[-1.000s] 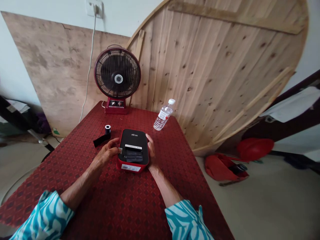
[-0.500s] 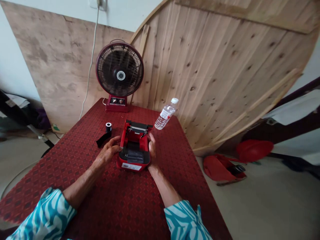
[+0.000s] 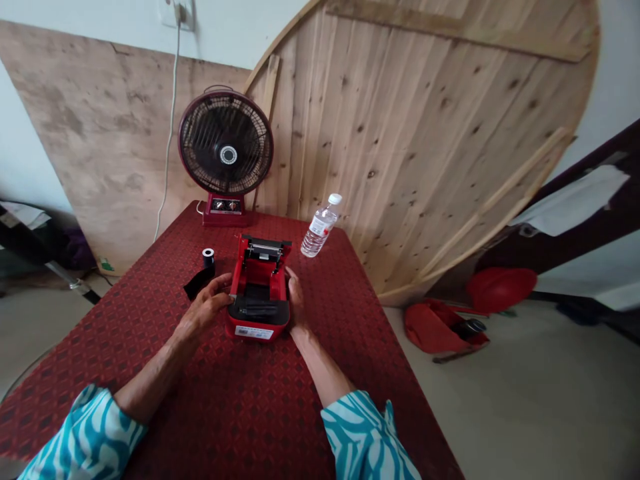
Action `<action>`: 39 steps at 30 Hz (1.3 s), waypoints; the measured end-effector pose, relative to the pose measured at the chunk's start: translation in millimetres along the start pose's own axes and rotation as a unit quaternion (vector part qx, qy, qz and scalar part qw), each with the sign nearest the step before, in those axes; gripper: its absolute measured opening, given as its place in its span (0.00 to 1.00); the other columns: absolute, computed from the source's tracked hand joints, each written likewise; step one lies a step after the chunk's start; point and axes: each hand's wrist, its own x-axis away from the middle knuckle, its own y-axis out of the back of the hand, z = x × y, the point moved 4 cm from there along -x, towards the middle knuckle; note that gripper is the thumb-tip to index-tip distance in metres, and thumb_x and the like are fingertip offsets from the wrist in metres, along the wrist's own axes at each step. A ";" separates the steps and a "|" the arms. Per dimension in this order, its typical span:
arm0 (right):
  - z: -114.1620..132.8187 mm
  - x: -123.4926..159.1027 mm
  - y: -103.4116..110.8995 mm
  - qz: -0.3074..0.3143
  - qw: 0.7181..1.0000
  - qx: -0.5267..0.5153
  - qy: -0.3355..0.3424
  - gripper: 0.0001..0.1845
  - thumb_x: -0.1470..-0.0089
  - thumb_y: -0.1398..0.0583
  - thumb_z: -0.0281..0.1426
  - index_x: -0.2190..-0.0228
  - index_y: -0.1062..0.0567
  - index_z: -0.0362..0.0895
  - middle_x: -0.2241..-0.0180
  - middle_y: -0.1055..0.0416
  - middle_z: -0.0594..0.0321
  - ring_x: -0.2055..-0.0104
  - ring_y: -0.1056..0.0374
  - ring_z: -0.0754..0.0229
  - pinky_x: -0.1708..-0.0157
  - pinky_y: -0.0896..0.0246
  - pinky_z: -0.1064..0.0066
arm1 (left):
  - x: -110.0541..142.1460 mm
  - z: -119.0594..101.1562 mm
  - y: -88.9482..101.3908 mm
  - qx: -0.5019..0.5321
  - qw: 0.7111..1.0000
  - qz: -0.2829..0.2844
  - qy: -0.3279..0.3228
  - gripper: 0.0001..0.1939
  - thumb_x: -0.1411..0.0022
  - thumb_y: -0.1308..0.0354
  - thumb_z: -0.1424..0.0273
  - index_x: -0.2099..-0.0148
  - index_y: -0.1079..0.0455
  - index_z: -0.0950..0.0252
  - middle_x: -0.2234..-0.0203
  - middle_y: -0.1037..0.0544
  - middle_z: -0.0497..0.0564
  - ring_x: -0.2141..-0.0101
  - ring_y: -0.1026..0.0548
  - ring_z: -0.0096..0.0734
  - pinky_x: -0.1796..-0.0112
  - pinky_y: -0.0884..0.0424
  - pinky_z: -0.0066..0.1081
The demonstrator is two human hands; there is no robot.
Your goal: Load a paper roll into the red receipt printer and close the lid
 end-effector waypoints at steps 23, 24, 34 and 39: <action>11.1 -2.6 -3.8 -0.033 0.997 -0.076 0.001 0.24 0.46 0.45 0.49 0.55 0.25 0.48 0.51 0.27 0.60 0.46 0.35 0.53 0.43 0.45 0.59 | -62.7 -50.5 -86.7 -0.728 0.601 0.300 -0.137 0.14 0.48 0.42 0.78 0.59 0.24 0.59 0.62 0.19 0.48 0.59 0.23 0.34 0.62 0.31 0.25; 11.1 -2.6 -3.8 -0.033 0.997 -0.077 -0.001 0.24 0.46 0.45 0.49 0.54 0.25 0.48 0.51 0.27 0.60 0.46 0.35 0.53 0.43 0.45 0.59 | -59.2 -52.9 -86.8 -0.727 0.603 0.295 -0.145 0.15 0.48 0.42 0.77 0.58 0.25 0.59 0.61 0.19 0.49 0.59 0.23 0.35 0.61 0.31 0.26; 12.6 0.1 -2.9 -0.029 0.996 -0.079 -0.019 0.24 0.47 0.44 0.47 0.54 0.25 0.47 0.51 0.26 0.60 0.47 0.33 0.53 0.45 0.42 0.60 | -10.8 -112.2 -31.2 -0.562 0.745 0.214 -0.289 0.20 0.45 0.42 0.68 0.48 0.29 0.58 0.60 0.23 0.51 0.62 0.24 0.34 0.61 0.27 0.32; 12.1 0.9 -0.8 -0.040 0.997 -0.064 -0.028 0.21 0.47 0.44 0.45 0.55 0.25 0.49 0.52 0.26 0.61 0.47 0.34 0.54 0.44 0.44 0.59 | -11.5 -155.8 67.9 -0.387 0.905 -0.002 -0.178 0.26 0.50 0.38 0.56 0.50 0.30 0.62 0.67 0.21 0.51 0.73 0.24 0.33 0.75 0.28 0.29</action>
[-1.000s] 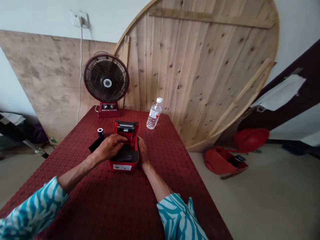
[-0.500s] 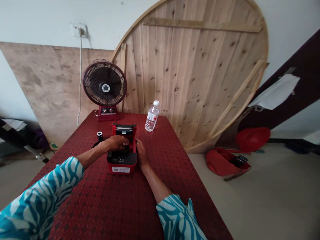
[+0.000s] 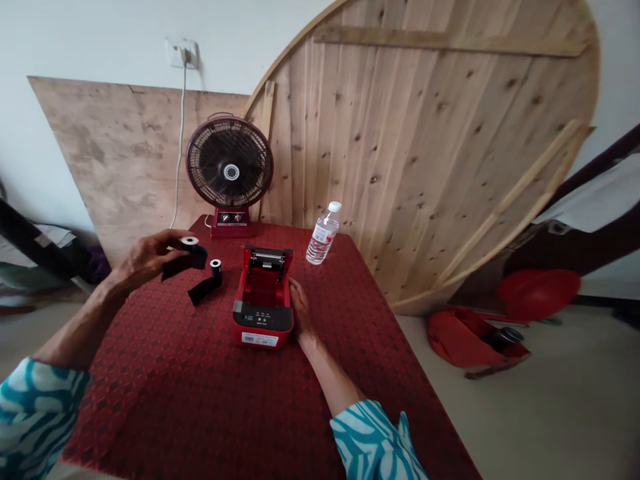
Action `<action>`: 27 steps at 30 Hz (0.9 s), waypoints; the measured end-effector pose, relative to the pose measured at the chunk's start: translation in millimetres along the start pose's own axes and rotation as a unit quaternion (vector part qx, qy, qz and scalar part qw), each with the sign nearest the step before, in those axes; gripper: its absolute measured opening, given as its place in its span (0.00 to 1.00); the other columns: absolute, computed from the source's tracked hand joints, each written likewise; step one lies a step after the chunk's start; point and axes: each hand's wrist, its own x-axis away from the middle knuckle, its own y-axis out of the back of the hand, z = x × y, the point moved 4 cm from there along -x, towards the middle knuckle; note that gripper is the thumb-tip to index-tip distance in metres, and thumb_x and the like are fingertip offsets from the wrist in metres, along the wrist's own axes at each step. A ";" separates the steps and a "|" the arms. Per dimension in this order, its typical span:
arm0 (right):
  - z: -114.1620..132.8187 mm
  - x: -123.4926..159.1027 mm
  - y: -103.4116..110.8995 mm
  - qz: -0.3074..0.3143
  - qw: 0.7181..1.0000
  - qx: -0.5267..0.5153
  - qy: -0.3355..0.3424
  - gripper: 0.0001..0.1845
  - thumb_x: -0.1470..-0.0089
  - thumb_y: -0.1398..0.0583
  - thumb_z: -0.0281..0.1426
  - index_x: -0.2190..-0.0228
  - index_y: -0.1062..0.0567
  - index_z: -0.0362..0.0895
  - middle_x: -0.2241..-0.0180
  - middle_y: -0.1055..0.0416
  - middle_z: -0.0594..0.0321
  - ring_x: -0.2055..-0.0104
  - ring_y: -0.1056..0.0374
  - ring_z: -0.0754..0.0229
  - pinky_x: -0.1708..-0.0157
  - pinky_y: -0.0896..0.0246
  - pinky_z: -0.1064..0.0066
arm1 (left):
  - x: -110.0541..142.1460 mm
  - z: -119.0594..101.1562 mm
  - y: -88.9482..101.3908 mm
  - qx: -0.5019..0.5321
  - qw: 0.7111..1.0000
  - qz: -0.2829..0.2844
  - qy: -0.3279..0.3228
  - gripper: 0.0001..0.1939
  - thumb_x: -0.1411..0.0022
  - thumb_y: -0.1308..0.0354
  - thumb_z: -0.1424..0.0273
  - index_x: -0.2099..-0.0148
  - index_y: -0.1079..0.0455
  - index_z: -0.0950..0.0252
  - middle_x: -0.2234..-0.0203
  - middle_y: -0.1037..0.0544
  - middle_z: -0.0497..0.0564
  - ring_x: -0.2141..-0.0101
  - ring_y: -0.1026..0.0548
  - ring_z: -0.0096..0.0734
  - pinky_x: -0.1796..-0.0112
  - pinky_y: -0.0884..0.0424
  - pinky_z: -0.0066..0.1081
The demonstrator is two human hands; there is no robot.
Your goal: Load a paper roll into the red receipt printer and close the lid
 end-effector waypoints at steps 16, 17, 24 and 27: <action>0.4 1.1 0.8 -0.005 1.000 0.004 -0.017 0.22 0.48 0.44 0.46 0.55 0.25 0.48 0.51 0.26 0.61 0.47 0.34 0.54 0.46 0.43 0.60 | -19.4 125.5 -22.8 -0.069 0.995 0.015 0.066 0.28 0.61 0.38 0.51 0.60 0.27 0.64 0.62 0.19 0.55 0.60 0.22 0.46 0.60 0.26 0.36; 0.9 1.5 0.6 -0.006 1.000 0.006 -0.019 0.22 0.47 0.44 0.46 0.55 0.25 0.48 0.52 0.26 0.61 0.47 0.34 0.54 0.46 0.43 0.60 | -22.8 122.5 -22.1 -0.082 0.995 0.025 0.059 0.29 0.58 0.40 0.50 0.57 0.27 0.64 0.58 0.20 0.57 0.57 0.23 0.47 0.58 0.27 0.37; 0.0 1.4 0.4 -0.001 1.000 0.008 -0.022 0.21 0.48 0.44 0.45 0.56 0.25 0.49 0.51 0.26 0.62 0.47 0.34 0.54 0.46 0.43 0.60 | -54.4 94.5 -50.0 -0.218 0.973 0.068 0.030 0.18 0.50 0.42 0.63 0.57 0.25 0.60 0.59 0.19 0.55 0.55 0.23 0.46 0.56 0.30 0.35; -0.5 0.7 0.0 -0.005 1.000 0.001 -0.013 0.20 0.48 0.43 0.44 0.57 0.25 0.49 0.53 0.25 0.61 0.48 0.33 0.54 0.47 0.41 0.61 | -64.2 87.8 -65.5 -0.236 0.968 0.078 0.033 0.12 0.54 0.41 0.69 0.64 0.24 0.59 0.68 0.19 0.52 0.61 0.22 0.45 0.60 0.31 0.34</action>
